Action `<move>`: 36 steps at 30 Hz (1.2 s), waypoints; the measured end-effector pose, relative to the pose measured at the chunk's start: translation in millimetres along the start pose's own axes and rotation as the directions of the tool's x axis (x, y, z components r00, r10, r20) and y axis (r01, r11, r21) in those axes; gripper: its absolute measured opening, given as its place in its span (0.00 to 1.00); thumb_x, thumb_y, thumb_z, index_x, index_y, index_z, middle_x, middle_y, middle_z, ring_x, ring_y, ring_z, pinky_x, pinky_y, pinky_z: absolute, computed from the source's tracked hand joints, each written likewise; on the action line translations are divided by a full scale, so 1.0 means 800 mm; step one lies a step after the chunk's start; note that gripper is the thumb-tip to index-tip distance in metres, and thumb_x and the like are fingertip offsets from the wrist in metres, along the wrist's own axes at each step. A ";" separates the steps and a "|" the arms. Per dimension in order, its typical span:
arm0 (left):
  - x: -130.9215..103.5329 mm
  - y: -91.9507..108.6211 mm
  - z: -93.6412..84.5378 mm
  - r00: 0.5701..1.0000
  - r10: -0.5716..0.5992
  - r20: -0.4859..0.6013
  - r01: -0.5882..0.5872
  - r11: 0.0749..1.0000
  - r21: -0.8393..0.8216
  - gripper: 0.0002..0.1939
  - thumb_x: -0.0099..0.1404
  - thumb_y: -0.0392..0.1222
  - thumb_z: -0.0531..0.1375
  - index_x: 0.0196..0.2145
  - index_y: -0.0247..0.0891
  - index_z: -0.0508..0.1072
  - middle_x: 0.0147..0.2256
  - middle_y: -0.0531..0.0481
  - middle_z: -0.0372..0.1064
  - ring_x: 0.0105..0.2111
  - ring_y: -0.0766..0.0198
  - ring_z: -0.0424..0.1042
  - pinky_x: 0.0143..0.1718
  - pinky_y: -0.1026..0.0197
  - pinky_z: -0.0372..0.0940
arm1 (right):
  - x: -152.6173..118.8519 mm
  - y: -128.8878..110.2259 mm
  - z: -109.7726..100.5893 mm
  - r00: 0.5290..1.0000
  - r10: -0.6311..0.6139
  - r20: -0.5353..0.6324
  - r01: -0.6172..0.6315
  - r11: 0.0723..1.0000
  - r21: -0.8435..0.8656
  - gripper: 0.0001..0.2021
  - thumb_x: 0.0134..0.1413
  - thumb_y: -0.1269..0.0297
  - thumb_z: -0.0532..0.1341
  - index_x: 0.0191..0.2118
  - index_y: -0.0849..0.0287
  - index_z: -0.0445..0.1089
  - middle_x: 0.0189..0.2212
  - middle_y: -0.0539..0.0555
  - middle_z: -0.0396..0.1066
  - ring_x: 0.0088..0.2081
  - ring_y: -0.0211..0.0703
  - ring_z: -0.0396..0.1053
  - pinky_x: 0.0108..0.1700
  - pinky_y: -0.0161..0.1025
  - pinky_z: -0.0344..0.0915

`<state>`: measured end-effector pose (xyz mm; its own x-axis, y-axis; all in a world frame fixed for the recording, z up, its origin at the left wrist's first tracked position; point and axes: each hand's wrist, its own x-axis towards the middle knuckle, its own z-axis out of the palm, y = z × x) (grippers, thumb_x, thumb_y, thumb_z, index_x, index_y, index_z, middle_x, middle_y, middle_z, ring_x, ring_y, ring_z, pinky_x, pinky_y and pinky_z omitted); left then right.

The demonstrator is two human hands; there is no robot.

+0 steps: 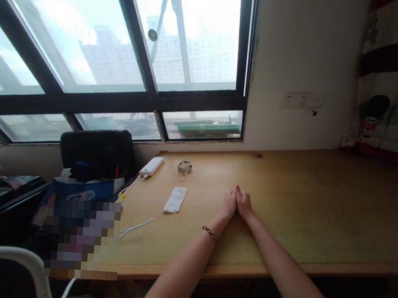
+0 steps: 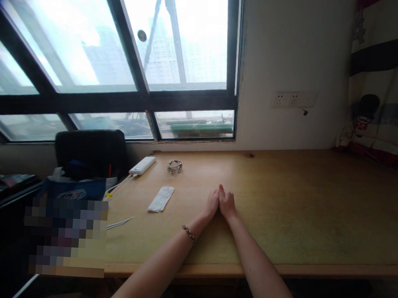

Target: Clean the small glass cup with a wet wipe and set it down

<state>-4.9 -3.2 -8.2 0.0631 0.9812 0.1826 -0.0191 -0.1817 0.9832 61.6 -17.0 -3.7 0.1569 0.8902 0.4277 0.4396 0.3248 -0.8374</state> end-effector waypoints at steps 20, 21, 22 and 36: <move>0.001 -0.004 0.000 1.000 0.021 0.015 -0.023 0.990 0.138 0.19 0.60 0.47 0.44 0.18 0.35 0.61 0.19 0.52 0.60 0.22 0.68 0.58 0.26 0.64 0.56 | 0.000 -0.001 -0.001 1.000 0.013 0.012 -0.013 1.000 -0.011 0.30 0.53 0.46 0.41 0.15 0.62 0.65 0.15 0.57 0.67 0.21 0.41 0.64 0.22 0.34 0.53; 0.001 -0.001 -0.002 0.999 0.030 0.022 -0.034 0.983 0.179 0.19 0.60 0.47 0.44 0.18 0.35 0.62 0.19 0.52 0.61 0.22 0.68 0.58 0.25 0.64 0.56 | 0.000 0.000 -0.001 1.000 0.010 0.013 -0.010 1.000 -0.022 0.30 0.53 0.46 0.41 0.15 0.62 0.65 0.15 0.57 0.67 0.21 0.41 0.64 0.22 0.34 0.53; 0.000 0.002 -0.005 0.998 0.044 0.037 -0.052 0.970 0.238 0.20 0.60 0.48 0.43 0.19 0.35 0.62 0.19 0.51 0.61 0.22 0.68 0.58 0.26 0.64 0.56 | 0.001 0.000 -0.002 1.000 0.010 0.016 -0.009 0.999 -0.039 0.30 0.53 0.46 0.41 0.15 0.61 0.65 0.15 0.56 0.67 0.21 0.41 0.64 0.22 0.34 0.53; 0.027 0.025 -0.132 0.763 0.107 -0.638 0.596 0.265 0.758 0.28 0.55 0.47 0.53 0.50 0.28 0.59 0.56 0.29 0.42 0.55 0.33 0.36 0.46 0.31 0.38 | 0.005 0.010 -0.007 0.988 0.147 -0.048 -0.153 0.974 -0.168 0.30 0.53 0.45 0.40 0.11 0.58 0.59 0.09 0.52 0.60 0.14 0.37 0.60 0.22 0.34 0.53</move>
<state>-109.4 21.2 14.9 -0.5903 0.7707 0.2398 0.7885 0.4872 0.3753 70.6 -12.5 -6.7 0.2621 0.9118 0.3162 0.5529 0.1267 -0.8235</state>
